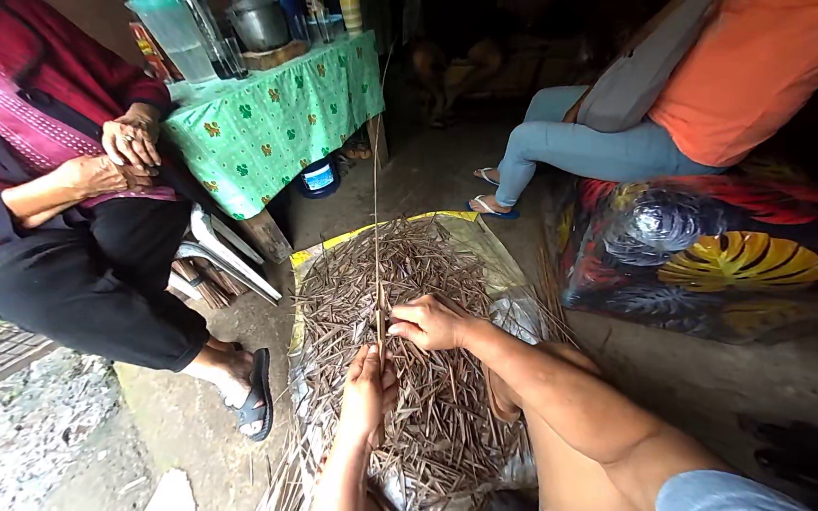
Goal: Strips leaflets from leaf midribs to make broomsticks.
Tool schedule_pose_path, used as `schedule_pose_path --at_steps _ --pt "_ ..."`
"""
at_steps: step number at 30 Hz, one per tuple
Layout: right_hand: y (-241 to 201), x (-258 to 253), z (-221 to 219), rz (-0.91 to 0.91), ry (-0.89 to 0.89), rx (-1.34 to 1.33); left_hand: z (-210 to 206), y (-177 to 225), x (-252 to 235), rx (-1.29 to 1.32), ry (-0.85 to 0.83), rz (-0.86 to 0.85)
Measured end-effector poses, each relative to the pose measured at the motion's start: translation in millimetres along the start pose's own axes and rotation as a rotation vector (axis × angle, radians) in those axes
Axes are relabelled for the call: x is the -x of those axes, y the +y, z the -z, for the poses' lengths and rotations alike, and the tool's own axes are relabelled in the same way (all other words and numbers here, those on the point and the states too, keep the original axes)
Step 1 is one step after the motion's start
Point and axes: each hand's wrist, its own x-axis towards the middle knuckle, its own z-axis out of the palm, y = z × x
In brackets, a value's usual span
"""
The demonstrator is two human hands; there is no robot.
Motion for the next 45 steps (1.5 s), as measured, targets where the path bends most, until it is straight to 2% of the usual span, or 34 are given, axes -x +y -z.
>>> schedule_pose_path --at_steps 3,6,8,10,14,16,21,25,27,35,38,43,45 --pt "1 -1 1 -0.074 0.074 0.061 2 0 1 0.07 -0.066 0.064" --pt "19 -7 19 -0.318 0.183 -0.006 0 0 8 0.088 -0.136 0.116" --pt "32 -7 29 -0.383 0.279 -0.044 2 -1 9 0.106 -0.157 0.12" --pt "27 -5 27 -0.347 0.278 -0.133 6 -1 6 0.124 -0.165 0.113" --pt "-7 4 -2 -0.091 0.071 -0.267 13 4 2 0.086 -0.17 0.095" --pt "-13 3 -7 -0.033 0.045 -0.257 11 5 1 0.033 -0.16 0.083" --pt "-1 1 -6 -0.021 0.084 -0.134 9 4 1 0.071 -0.188 0.111" --pt "11 1 9 -0.124 0.234 -0.112 19 5 7 0.334 -0.402 0.196" --pt "25 0 18 -0.191 0.317 -0.142 23 2 10 0.354 -0.463 0.222" --pt "48 -7 30 -0.321 0.393 -0.172 25 -1 13 0.219 -0.449 0.236" --pt "45 -8 28 -0.307 0.406 -0.227 26 0 11 0.208 -0.444 0.241" --pt "21 -6 12 -0.234 0.296 -0.373 29 -2 6 0.29 -0.495 0.261" --pt "23 -7 11 -0.249 0.336 -0.357 28 -2 7 0.316 -0.51 0.273"
